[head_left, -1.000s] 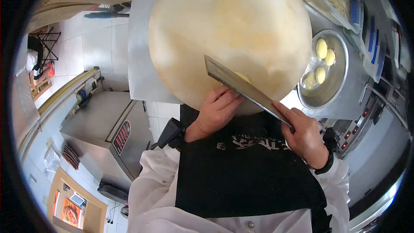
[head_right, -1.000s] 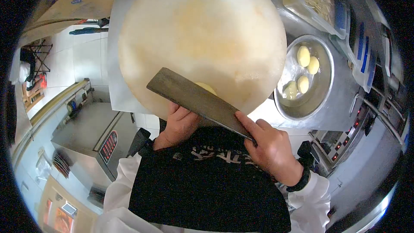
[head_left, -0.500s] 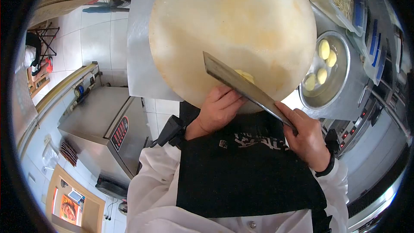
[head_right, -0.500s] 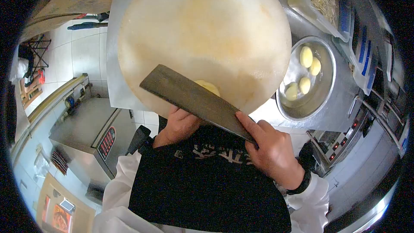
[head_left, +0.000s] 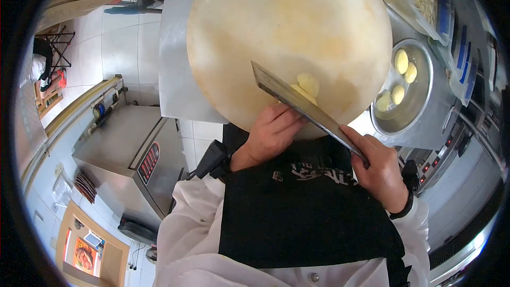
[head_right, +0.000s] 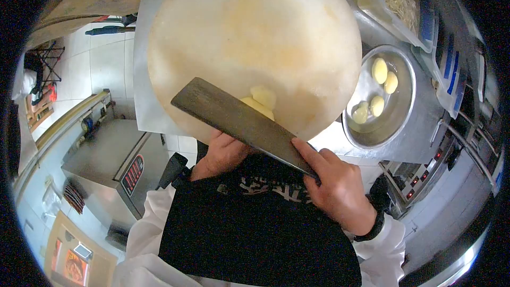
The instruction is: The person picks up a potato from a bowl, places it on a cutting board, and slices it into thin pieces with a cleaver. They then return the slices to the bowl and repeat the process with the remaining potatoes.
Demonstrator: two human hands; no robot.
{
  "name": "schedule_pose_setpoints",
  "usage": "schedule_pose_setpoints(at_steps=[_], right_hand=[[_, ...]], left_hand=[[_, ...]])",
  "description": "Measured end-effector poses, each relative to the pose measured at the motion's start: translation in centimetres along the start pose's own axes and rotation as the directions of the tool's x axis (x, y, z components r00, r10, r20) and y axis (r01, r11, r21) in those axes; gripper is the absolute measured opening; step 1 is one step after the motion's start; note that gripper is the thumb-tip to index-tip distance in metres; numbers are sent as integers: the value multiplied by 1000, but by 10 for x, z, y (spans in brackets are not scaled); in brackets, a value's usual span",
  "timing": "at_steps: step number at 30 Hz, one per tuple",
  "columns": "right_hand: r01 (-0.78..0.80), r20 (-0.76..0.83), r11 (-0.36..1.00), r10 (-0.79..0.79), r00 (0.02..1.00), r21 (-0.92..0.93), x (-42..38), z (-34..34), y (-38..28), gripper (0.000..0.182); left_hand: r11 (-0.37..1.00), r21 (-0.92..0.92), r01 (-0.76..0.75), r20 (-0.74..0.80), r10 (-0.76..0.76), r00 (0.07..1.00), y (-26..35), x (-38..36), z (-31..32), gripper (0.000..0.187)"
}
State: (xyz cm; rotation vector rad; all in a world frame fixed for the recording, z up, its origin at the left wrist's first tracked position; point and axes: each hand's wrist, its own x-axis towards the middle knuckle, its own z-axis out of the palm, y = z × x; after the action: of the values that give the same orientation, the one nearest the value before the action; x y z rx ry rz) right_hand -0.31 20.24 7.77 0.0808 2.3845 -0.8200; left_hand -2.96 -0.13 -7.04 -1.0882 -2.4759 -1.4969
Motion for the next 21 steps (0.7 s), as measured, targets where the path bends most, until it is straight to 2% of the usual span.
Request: schedule_pose_setpoints(at_steps=[3,5,8,12,14,15,17,21], right_hand=[[13,-38,999,-15,999,-43,10,12,4,53],[64,-127,997,-67,990,-31,21,27,14,53],[56,-128,997,-50,990,47,20,29,24,55],[63,-87,997,-59,994,37,5,9,10,56],[10,12,1000,-10,1000,-30,0,-3,-5,59],[5,16,998,-4,1000,-62,0,-3,-7,59],[26,-28,998,-27,999,-49,7,7,-1,58],[74,-138,997,-75,988,-14,23,31,17,55]], left_hand=[[999,43,-9,-14,10,1000,2,5,-2,34],[999,54,-5,-17,6,1000,4,9,-3,34],[998,57,-14,-19,15,1000,3,10,-3,34],[1000,20,1,-29,0,1000,4,1,0,32],[964,-182,195,104,-179,978,-2,-21,12,32],[964,-182,195,104,-178,978,-2,-16,9,32],[1000,4,-11,-8,11,1000,0,3,-3,32],[999,45,-16,-23,17,1000,1,9,-3,33]])
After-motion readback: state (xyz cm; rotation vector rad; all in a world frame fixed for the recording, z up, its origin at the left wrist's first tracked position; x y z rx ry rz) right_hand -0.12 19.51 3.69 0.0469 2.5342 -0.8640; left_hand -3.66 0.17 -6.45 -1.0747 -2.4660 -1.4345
